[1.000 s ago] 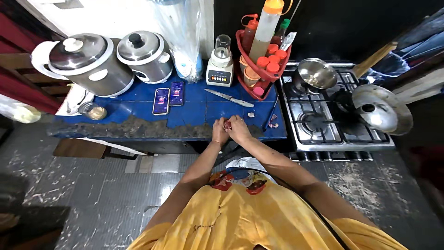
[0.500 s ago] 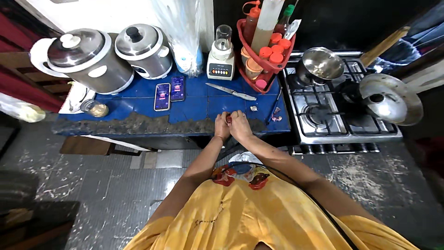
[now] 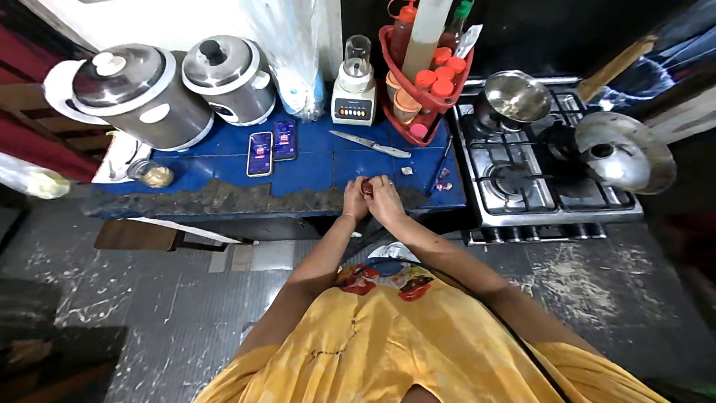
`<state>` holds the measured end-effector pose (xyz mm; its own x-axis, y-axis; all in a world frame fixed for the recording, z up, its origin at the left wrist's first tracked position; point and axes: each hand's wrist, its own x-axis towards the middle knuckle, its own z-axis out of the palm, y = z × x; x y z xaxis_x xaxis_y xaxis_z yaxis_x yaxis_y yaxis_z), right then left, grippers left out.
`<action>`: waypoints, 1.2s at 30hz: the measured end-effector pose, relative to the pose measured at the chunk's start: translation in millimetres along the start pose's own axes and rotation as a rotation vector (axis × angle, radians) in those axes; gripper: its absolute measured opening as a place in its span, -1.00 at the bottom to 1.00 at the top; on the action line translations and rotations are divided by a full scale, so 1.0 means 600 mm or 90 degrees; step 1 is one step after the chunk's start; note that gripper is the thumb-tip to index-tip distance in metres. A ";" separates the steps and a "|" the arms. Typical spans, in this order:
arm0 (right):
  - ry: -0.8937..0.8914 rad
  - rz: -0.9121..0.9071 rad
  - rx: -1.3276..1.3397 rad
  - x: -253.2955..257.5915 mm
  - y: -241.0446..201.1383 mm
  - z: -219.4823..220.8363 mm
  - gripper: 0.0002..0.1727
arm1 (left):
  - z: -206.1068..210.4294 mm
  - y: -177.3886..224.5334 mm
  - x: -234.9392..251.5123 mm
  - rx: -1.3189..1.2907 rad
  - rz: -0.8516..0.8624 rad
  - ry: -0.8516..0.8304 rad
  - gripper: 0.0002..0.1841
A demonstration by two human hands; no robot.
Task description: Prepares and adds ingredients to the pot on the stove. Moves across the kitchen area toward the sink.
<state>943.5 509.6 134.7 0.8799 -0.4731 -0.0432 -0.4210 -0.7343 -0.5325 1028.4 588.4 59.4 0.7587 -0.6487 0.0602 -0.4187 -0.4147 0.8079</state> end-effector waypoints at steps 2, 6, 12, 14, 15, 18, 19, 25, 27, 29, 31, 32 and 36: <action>0.040 0.004 0.146 -0.014 0.028 -0.017 -0.38 | -0.020 -0.001 0.003 -0.080 0.009 -0.044 -0.40; -0.033 0.204 0.527 -0.041 0.073 -0.069 -0.39 | -0.066 0.043 0.000 -0.187 0.060 -0.180 -0.23; -0.329 0.359 0.981 -0.069 0.127 -0.109 -0.29 | -0.068 0.165 0.015 -0.130 0.272 -0.376 -0.33; -0.353 0.368 1.050 -0.078 0.143 -0.128 -0.35 | -0.051 0.203 0.025 -0.099 0.290 -0.420 -0.29; -0.361 0.370 1.077 -0.083 0.154 -0.138 -0.36 | -0.040 0.220 0.027 -0.086 0.288 -0.432 -0.22; -0.325 0.380 1.145 -0.089 0.198 -0.176 -0.39 | -0.014 0.263 0.034 -0.087 0.247 -0.430 0.05; -0.273 0.378 1.145 -0.087 0.217 -0.196 -0.38 | -0.010 0.275 0.036 -0.102 0.221 -0.413 0.07; 0.237 0.235 1.075 -0.018 0.377 -0.387 -0.59 | 0.019 0.197 0.040 -0.172 0.072 -0.047 -0.35; 0.361 0.128 0.939 0.025 0.439 -0.449 -0.53 | 0.037 0.142 0.034 -0.079 -0.017 0.074 -0.37; 0.438 0.069 0.709 0.063 0.485 -0.496 -0.40 | 0.061 0.095 0.023 0.033 -0.094 0.178 -0.39; 0.506 0.048 0.441 0.105 0.515 -0.523 -0.41 | 0.089 0.067 0.017 0.110 -0.140 0.268 -0.43; 0.512 0.034 0.310 0.135 0.530 -0.530 -0.45 | 0.105 0.060 0.018 0.137 -0.150 0.308 -0.44; 0.233 0.126 0.012 0.254 0.613 -0.509 -0.53 | 0.164 0.040 0.005 0.278 -0.157 0.409 -0.41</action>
<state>855.8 18.8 190.2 0.6443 -0.7489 0.1552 -0.5670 -0.6039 -0.5602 971.5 513.9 21.4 0.9373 -0.0677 0.3420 -0.2577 -0.7952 0.5489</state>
